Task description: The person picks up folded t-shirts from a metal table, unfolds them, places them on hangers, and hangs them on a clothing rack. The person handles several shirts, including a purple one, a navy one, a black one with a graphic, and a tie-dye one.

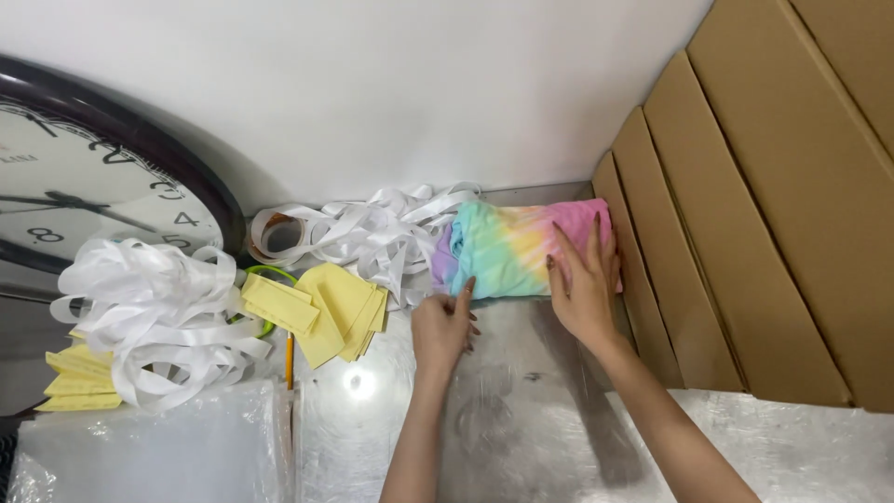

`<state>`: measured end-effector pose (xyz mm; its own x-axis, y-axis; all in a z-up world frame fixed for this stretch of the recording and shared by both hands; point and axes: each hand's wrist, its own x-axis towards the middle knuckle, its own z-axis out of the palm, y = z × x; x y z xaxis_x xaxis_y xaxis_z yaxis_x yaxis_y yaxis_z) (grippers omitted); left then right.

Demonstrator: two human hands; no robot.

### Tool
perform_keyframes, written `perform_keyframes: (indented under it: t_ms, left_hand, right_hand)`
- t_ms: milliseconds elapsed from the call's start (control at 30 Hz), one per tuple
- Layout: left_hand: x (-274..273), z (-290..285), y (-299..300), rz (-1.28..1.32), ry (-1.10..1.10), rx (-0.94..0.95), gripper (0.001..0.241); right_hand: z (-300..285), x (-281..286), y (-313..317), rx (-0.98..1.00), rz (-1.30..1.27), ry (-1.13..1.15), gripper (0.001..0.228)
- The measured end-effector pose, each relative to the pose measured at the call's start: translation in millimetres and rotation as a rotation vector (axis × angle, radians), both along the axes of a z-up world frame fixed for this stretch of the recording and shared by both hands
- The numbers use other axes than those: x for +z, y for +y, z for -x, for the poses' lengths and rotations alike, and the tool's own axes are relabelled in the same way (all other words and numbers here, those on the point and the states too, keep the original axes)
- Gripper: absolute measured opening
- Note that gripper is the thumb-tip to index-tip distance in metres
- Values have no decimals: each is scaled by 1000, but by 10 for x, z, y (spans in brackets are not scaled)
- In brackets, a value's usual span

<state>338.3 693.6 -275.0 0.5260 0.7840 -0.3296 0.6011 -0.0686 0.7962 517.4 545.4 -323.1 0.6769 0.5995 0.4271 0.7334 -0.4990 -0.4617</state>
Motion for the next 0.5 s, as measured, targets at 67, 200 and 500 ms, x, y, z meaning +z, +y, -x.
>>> perform_keyframes:
  t_ms: [67,200,500]
  left_hand:
    - [-274,-200,-53,-434,-151,-23,23]
    - [-508,-569,-155,-955,-156,-313,64]
    - [-957,-837,289,-903,-83,-430,70]
  right_hand:
    - [63,-123,-27,6,33,45,60]
    - [228,-138,-78,23,207,95,70]
    - [-106,-338,129,50,351,-40,72]
